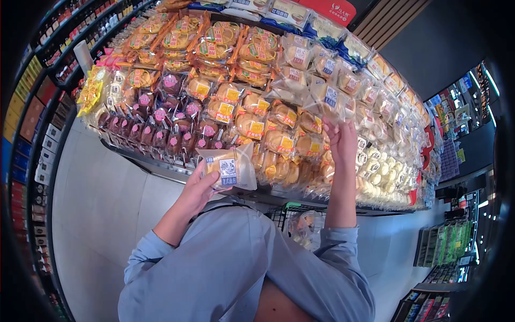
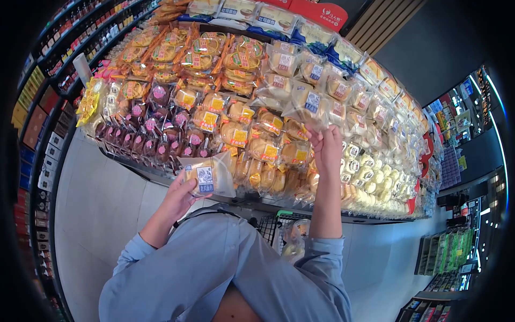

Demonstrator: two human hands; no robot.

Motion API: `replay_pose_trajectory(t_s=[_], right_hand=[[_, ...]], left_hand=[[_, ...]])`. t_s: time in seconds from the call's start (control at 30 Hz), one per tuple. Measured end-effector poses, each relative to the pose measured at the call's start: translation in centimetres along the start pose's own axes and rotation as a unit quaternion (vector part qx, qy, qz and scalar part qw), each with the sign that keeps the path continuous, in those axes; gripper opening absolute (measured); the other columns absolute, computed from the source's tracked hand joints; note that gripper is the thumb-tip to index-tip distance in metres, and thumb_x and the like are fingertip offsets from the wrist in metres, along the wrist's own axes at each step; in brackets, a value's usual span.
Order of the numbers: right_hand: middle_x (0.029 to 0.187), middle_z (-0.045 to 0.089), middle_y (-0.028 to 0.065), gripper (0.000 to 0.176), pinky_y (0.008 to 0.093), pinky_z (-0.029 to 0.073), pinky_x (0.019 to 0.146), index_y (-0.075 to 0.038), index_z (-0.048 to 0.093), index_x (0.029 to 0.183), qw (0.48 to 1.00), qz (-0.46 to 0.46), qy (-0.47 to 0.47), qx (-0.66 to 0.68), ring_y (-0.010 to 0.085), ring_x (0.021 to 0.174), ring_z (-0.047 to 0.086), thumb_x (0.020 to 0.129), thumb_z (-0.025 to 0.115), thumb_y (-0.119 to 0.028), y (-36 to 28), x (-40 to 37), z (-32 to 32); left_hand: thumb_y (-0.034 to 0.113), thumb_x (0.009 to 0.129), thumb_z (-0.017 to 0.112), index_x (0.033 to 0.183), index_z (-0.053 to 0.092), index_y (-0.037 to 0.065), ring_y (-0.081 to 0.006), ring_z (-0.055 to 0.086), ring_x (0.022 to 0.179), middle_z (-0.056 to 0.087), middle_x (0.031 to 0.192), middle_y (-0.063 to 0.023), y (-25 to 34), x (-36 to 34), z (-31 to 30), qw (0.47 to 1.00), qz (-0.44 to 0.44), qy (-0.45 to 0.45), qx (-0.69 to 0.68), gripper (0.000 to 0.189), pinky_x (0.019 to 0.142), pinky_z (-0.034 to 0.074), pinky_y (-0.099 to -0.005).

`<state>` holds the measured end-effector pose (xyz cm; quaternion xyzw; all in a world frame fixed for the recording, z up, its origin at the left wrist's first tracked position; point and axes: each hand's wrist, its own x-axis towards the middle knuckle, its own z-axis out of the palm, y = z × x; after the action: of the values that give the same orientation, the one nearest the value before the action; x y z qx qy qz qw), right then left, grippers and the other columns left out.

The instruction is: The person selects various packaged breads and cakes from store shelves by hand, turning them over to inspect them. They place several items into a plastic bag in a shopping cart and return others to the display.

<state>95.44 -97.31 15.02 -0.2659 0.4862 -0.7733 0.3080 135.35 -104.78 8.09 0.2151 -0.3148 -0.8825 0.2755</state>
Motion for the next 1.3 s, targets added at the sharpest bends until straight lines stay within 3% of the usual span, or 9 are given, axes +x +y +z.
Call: replay_pose_trajectory(t_s=[0.3, 0.33, 0.83, 1.03, 1.1, 1.17, 1.2, 1.23, 1.3], right_hand=[[0.100, 0.064, 0.0089, 0.007, 0.0426, 0.061, 0.084, -0.006, 0.048, 0.092, 0.995, 0.057, -0.029, 0.071, 0.0235, 0.095, 0.069, 0.097, 0.047, -0.002, 3.9, -16.6, 1.7], [0.100, 0.064, 0.0088, 0.008, 0.0437, 0.061, 0.085, -0.006, 0.048, 0.092, 0.996, 0.069, -0.027, 0.050, 0.0230, 0.095, 0.069, 0.097, 0.047, -0.001, 4.3, -17.6, 1.4], [0.099, 0.066, 0.0112, 0.009, 0.0438, 0.058, 0.083, -0.007, 0.048, 0.086, 0.995, 0.001, 0.090, -0.034, 0.0239, 0.090, 0.068, 0.090, 0.052, -0.001, 2.9, -27.3, -2.1], [0.105, 0.065, 0.0122, 0.002, 0.0444, 0.057, 0.086, -0.007, 0.050, 0.091, 0.980, -0.003, 0.145, 0.133, 0.0242, 0.096, 0.067, 0.091, 0.052, -0.008, 1.8, -30.2, -3.9], [0.107, 0.064, 0.0132, 0.013, 0.0432, 0.058, 0.082, -0.006, 0.050, 0.093, 0.968, -0.003, 0.194, 0.159, 0.0253, 0.096, 0.067, 0.094, 0.054, -0.019, 1.7, -31.4, -4.2], [0.105, 0.064, 0.0150, 0.025, 0.0400, 0.059, 0.081, -0.006, 0.050, 0.095, 0.903, 0.049, 0.234, 0.356, 0.0274, 0.093, 0.067, 0.096, 0.057, -0.030, 1.2, -32.8, -4.3], [0.101, 0.063, 0.0145, 0.033, 0.0368, 0.058, 0.072, -0.005, 0.049, 0.097, 0.858, 0.036, 0.203, 0.471, 0.0264, 0.085, 0.066, 0.097, 0.056, -0.038, 2.3, -33.2, -4.8], [0.096, 0.062, 0.0140, 0.035, 0.0339, 0.055, 0.064, -0.005, 0.047, 0.101, 0.858, 0.046, 0.056, 0.508, 0.0241, 0.076, 0.062, 0.098, 0.056, -0.039, 2.8, -33.7, -5.3], [0.091, 0.061, 0.0125, 0.036, 0.0324, 0.051, 0.058, -0.006, 0.045, 0.103, 0.848, 0.021, 0.024, 0.529, 0.0221, 0.072, 0.059, 0.097, 0.057, -0.039, 2.5, -34.3, -5.8]], left_hand=[[0.013, 0.094, 0.060, 0.151, 0.023, 0.005, -0.0266, 0.051, 0.129, 0.047, 0.144, -0.0137, 1.1, 2.4, 2.3, 0.995, 0.004, -0.081, 0.063, 0.068, 0.107, 0.044, -0.0455], [0.002, 0.095, 0.056, 0.151, 0.023, 0.004, -0.0245, 0.047, 0.133, 0.044, 0.146, -0.0135, 1.2, 2.5, 2.7, 0.995, -0.025, -0.093, 0.026, 0.065, 0.111, 0.040, -0.0416], [0.003, 0.094, 0.059, 0.150, 0.025, 0.003, -0.0223, 0.050, 0.130, 0.048, 0.142, -0.0130, -3.7, 4.8, 6.9, 0.968, -0.130, -0.193, 0.094, 0.065, 0.108, 0.042, -0.0386], [0.013, 0.096, 0.059, 0.148, 0.030, 0.003, -0.0212, 0.056, 0.123, 0.053, 0.136, -0.0115, -6.2, 4.5, 8.9, 0.959, -0.131, -0.214, 0.130, 0.061, 0.104, 0.045, -0.0362], [0.019, 0.098, 0.059, 0.147, 0.032, 0.003, -0.0222, 0.056, 0.123, 0.055, 0.135, -0.0120, -7.2, 4.7, 8.9, 0.958, -0.143, -0.221, 0.112, 0.059, 0.104, 0.046, -0.0369], [0.037, 0.102, 0.048, 0.146, 0.036, 0.003, -0.0258, 0.050, 0.132, 0.053, 0.139, -0.0153, -8.6, 5.4, 7.9, 0.926, -0.249, -0.276, -0.067, 0.057, 0.110, 0.040, -0.0423], [0.047, 0.102, 0.045, 0.145, 0.041, 0.005, -0.0288, 0.060, 0.118, 0.060, 0.129, -0.0183, -8.9, 4.6, 9.2, 0.936, -0.291, -0.159, -0.119, 0.060, 0.097, 0.052, -0.0419], [0.045, 0.100, 0.050, 0.143, 0.042, 0.007, -0.0278, 0.069, 0.090, 0.065, 0.115, -0.0185, -8.3, 4.1, 10.3, 0.914, -0.342, -0.142, -0.167, 0.058, 0.069, 0.059, -0.0369], [0.043, 0.098, 0.054, 0.139, 0.045, 0.007, -0.0218, 0.067, 0.072, 0.067, 0.103, -0.0155, -10.3, 5.3, 9.5, 0.771, -0.434, -0.301, -0.355, 0.056, 0.047, 0.051, -0.0262]])
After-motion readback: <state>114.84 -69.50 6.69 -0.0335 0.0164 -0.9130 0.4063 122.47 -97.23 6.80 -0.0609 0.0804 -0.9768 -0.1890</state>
